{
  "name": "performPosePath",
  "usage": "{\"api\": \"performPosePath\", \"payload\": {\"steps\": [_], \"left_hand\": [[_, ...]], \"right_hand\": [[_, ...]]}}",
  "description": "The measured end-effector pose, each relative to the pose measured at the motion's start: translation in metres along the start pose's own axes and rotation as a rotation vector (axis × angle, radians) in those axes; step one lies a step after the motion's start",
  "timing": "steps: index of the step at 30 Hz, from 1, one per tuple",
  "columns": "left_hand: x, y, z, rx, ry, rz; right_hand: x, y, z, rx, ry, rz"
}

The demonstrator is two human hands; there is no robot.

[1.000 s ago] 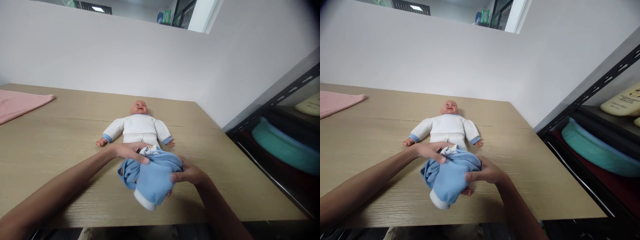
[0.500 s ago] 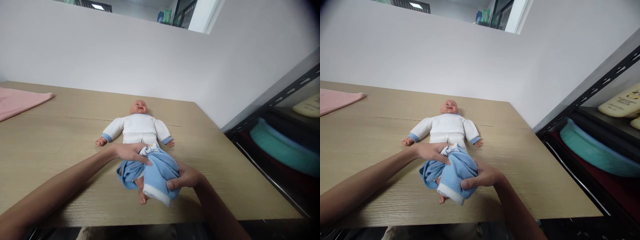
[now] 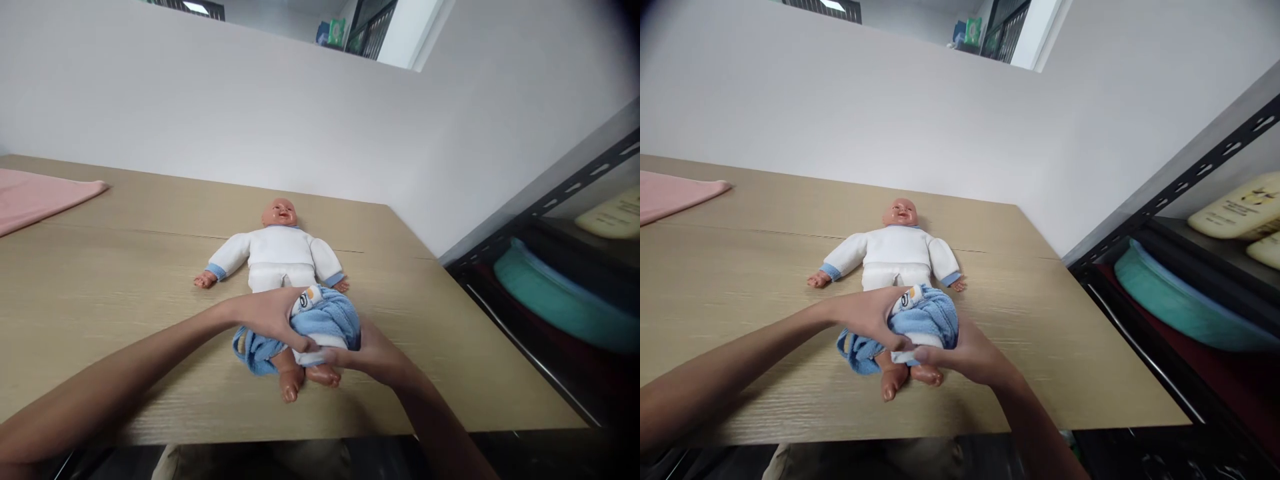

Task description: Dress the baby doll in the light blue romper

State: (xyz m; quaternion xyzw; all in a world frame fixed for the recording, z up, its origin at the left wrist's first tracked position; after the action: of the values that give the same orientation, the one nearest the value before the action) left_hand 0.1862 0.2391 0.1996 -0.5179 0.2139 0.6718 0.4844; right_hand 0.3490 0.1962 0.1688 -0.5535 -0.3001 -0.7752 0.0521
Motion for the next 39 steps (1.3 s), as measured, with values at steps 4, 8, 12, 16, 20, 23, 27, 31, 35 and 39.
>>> {"api": "performPosePath", "payload": {"steps": [4,8,12,16,20,23,27,31,35,39], "left_hand": [[0.002,0.001,0.001,-0.079,-0.187,0.012],[0.01,0.001,-0.003,-0.11,-0.423,0.013],[0.021,0.001,-0.013,-0.043,-0.602,0.055],[0.023,0.004,-0.023,0.086,-0.683,0.149],[0.017,0.005,-0.031,0.147,-0.679,0.157],[0.021,0.005,-0.035,0.139,-0.636,0.18],[0.031,0.007,-0.037,0.129,-0.573,0.217],[0.034,0.006,-0.03,-0.004,-0.374,0.111],[0.037,0.008,-0.023,-0.075,-0.165,0.068],[0.032,0.009,-0.02,-0.091,-0.051,0.016]], "right_hand": [[0.008,0.021,0.014,-0.59,0.158,0.08],[0.005,0.042,-0.001,-0.859,0.364,0.04],[-0.026,0.047,-0.035,-0.799,0.308,-0.033],[-0.058,0.058,-0.051,-0.976,0.345,-0.005],[-0.065,0.075,-0.053,-1.232,0.496,0.134],[-0.077,0.073,-0.053,-1.196,0.396,0.121],[-0.096,0.065,-0.054,-1.125,0.189,-0.005],[-0.104,0.056,-0.053,-1.072,0.022,-0.07],[-0.104,0.044,-0.053,-0.942,-0.128,-0.024],[-0.095,0.04,-0.055,-0.86,-0.258,0.137]]}}
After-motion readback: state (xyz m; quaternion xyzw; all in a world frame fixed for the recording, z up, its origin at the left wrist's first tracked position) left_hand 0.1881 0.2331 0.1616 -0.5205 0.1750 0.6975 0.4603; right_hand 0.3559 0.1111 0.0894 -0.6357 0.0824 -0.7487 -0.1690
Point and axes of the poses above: each hand's wrist, its own y-axis away from the middle knuckle, its own z-axis out of the back of the hand, x = y × z, the point moved 7 cm from there along -y, towards the middle knuckle, and after that the axes turned 15 degrees about -z, right-handed, at the moved point
